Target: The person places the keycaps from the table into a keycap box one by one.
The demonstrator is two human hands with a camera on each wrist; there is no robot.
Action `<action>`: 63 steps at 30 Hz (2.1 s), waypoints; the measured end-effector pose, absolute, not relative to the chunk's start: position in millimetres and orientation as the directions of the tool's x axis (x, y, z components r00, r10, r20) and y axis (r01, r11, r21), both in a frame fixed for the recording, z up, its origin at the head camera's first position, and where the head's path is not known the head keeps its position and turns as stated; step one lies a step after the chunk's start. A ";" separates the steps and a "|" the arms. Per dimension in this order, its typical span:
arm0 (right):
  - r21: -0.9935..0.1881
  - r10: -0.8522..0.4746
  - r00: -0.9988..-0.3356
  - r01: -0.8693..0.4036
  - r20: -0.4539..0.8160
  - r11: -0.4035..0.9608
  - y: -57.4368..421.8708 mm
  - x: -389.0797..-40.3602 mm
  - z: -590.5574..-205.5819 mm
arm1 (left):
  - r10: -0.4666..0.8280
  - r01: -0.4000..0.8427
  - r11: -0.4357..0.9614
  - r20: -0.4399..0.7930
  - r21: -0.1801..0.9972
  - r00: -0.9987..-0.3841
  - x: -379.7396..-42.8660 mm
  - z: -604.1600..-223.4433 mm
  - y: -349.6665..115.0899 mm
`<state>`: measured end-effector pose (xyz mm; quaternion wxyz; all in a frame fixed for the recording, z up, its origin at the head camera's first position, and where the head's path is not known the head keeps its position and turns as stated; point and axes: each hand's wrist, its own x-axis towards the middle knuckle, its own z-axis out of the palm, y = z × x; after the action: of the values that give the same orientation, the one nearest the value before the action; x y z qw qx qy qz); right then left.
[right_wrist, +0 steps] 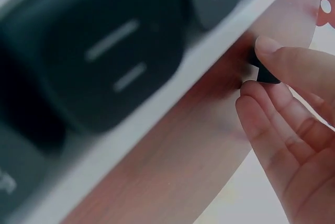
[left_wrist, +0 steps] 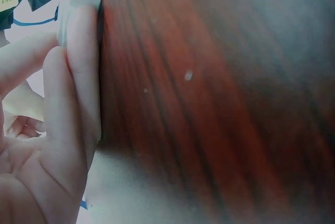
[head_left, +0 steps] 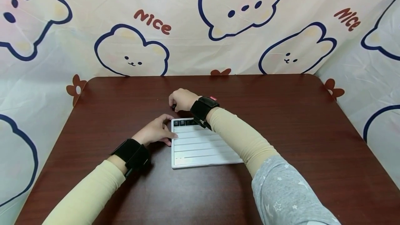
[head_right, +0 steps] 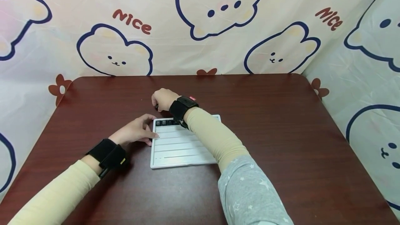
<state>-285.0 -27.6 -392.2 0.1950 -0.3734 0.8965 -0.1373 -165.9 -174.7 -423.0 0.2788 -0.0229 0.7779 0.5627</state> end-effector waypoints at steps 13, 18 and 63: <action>-0.406 -0.747 -0.623 -0.635 -0.234 0.657 -21.6 -283.4 -389.6 | 0.266 -0.358 0.361 -0.463 0.861 -0.846 -165.6 -422.9 -173.6; -0.411 -0.748 -0.622 -0.635 -0.229 0.654 -17.0 -283.2 -387.6 | 0.255 -0.360 0.373 -0.468 0.855 -0.846 -165.5 -422.3 -173.0; -0.511 -0.800 -0.590 -0.658 -0.107 0.553 78.0 -269.0 -372.7 | 0.260 -0.333 0.376 -0.443 0.865 -0.858 -163.7 -422.1 -170.3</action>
<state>-269.0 78.0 -372.7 0.1660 -0.4212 0.8654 -0.2147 -163.7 -170.3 -422.1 0.2656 -0.0232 0.7857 0.5581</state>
